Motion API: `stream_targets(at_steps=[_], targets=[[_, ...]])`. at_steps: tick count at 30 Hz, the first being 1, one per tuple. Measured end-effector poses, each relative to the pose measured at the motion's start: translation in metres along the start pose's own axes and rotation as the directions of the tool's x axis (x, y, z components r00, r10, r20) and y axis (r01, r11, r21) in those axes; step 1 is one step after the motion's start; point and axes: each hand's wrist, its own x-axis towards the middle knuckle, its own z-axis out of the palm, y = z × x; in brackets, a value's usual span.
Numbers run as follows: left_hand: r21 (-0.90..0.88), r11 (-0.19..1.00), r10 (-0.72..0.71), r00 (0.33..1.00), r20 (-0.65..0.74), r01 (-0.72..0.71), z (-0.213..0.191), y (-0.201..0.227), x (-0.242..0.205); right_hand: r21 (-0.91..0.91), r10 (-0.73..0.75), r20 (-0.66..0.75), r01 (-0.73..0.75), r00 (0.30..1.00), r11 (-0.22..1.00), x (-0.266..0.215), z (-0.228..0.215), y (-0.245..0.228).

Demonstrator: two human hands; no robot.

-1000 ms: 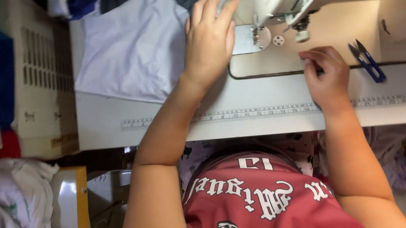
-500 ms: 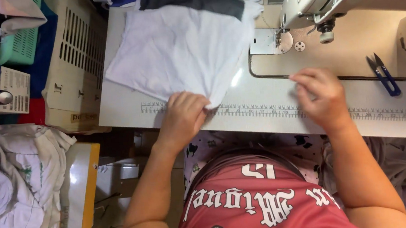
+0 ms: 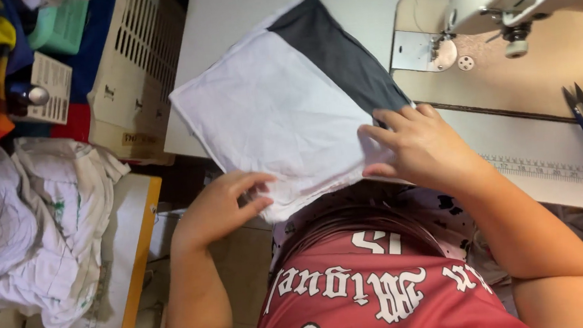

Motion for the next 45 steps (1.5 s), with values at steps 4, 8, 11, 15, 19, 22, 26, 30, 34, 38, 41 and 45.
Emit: stream_targets(at_steps=[4,8,11,15,19,22,26,30,34,38,41,45], targets=[[0.263,0.961,0.019,0.935,-0.354,0.08,0.019,-0.033,0.021,0.091,-0.067,-0.158,0.082,0.985,0.992,0.035,-0.005,0.012],[0.292,0.941,-0.005,0.868,-0.497,0.172,0.03,-0.036,0.08,0.158,-0.158,-0.321,0.217,0.934,0.963,0.115,0.031,0.031],[0.546,0.765,-0.104,0.901,-0.42,0.342,0.036,-0.06,0.104,0.203,-0.14,-0.144,0.168,0.98,0.965,0.148,0.055,0.039],[0.577,0.69,-0.333,0.9,-0.281,0.436,0.011,-0.058,0.113,0.177,0.097,-0.037,-0.089,0.995,0.98,0.142,0.064,0.036],[0.627,0.7,-0.325,0.934,-0.147,0.342,-0.005,-0.067,0.123,0.155,0.3,-0.003,-0.296,0.954,0.943,0.108,0.064,0.013],[0.657,0.737,-0.202,0.979,-0.01,0.159,-0.004,-0.067,0.137,0.129,0.404,-0.034,-0.396,0.914,0.909,0.077,0.072,0.005],[0.604,0.794,-0.149,0.986,0.079,0.071,-0.009,-0.059,0.136,0.127,0.484,0.003,-0.481,0.875,0.868,0.055,0.067,0.0],[0.616,0.675,-0.444,0.891,-0.1,0.406,-0.033,-0.063,0.123,0.156,0.526,0.054,-0.528,0.848,0.835,0.052,0.061,0.0],[0.414,0.702,-0.397,0.801,-0.448,0.579,-0.045,-0.112,0.103,0.262,0.497,0.109,-0.508,0.861,0.821,0.052,0.046,0.002],[0.307,0.851,-0.155,0.762,-0.629,0.426,-0.053,-0.132,0.093,0.246,0.388,-0.141,-0.347,0.911,0.905,0.046,0.05,0.022],[0.378,0.908,0.04,0.865,-0.501,0.178,-0.057,-0.127,0.104,0.274,0.309,-0.187,-0.253,0.932,0.928,0.036,0.039,0.028],[0.496,0.862,0.116,0.911,-0.395,0.105,-0.056,-0.142,0.123,0.107,0.276,-0.431,-0.255,0.859,0.961,-0.028,0.039,0.055]])
